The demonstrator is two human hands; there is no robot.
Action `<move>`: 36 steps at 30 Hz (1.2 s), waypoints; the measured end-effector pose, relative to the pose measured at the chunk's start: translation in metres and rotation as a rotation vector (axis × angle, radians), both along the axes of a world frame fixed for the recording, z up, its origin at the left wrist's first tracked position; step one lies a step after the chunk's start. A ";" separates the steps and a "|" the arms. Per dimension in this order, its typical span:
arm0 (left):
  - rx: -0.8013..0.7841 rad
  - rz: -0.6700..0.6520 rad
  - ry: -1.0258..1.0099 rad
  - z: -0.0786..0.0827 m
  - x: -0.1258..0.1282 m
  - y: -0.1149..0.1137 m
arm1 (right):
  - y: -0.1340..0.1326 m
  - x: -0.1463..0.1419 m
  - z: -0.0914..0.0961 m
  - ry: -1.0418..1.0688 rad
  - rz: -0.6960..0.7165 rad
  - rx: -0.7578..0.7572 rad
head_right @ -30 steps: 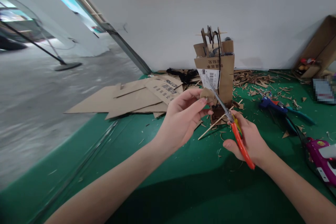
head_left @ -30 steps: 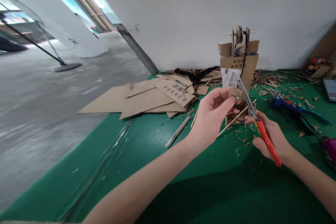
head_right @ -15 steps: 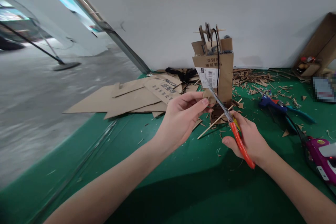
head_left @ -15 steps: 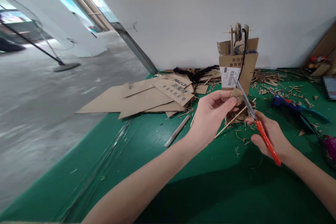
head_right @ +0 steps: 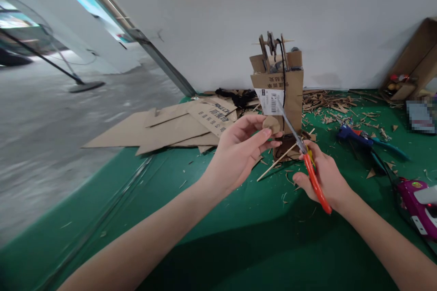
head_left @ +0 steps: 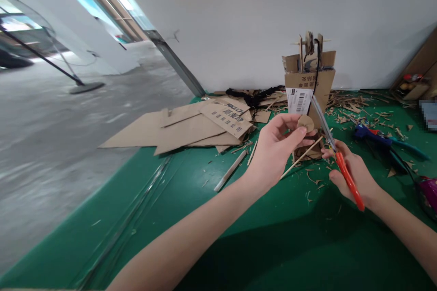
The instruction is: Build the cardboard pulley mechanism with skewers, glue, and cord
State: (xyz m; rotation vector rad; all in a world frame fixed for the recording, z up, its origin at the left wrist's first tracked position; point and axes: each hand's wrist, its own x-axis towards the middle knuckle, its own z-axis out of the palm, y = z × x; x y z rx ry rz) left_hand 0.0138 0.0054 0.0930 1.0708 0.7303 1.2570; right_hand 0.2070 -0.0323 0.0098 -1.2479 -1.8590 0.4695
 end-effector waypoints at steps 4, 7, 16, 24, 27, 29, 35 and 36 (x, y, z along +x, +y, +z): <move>-0.020 0.009 -0.015 0.000 -0.001 0.002 | 0.000 -0.001 0.000 -0.029 0.067 -0.001; -0.028 0.016 0.000 -0.001 -0.001 0.003 | 0.000 -0.002 0.000 0.008 0.109 -0.028; -0.046 0.040 0.007 -0.003 0.001 0.004 | -0.002 -0.002 -0.003 0.021 0.098 -0.051; -0.062 0.042 -0.006 -0.004 0.002 0.003 | -0.004 -0.003 0.002 -0.108 -0.003 -0.087; -0.044 0.027 -0.006 -0.002 0.001 0.002 | -0.004 -0.003 0.006 -0.189 -0.102 -0.077; -0.043 0.022 -0.002 -0.001 0.001 0.002 | -0.004 -0.002 0.007 -0.197 -0.144 -0.052; -0.073 -0.016 -0.011 0.003 -0.001 0.003 | -0.002 0.001 0.000 -0.093 -0.073 -0.022; -0.073 -0.019 -0.015 0.004 -0.001 0.003 | -0.002 0.002 -0.001 -0.068 -0.044 -0.033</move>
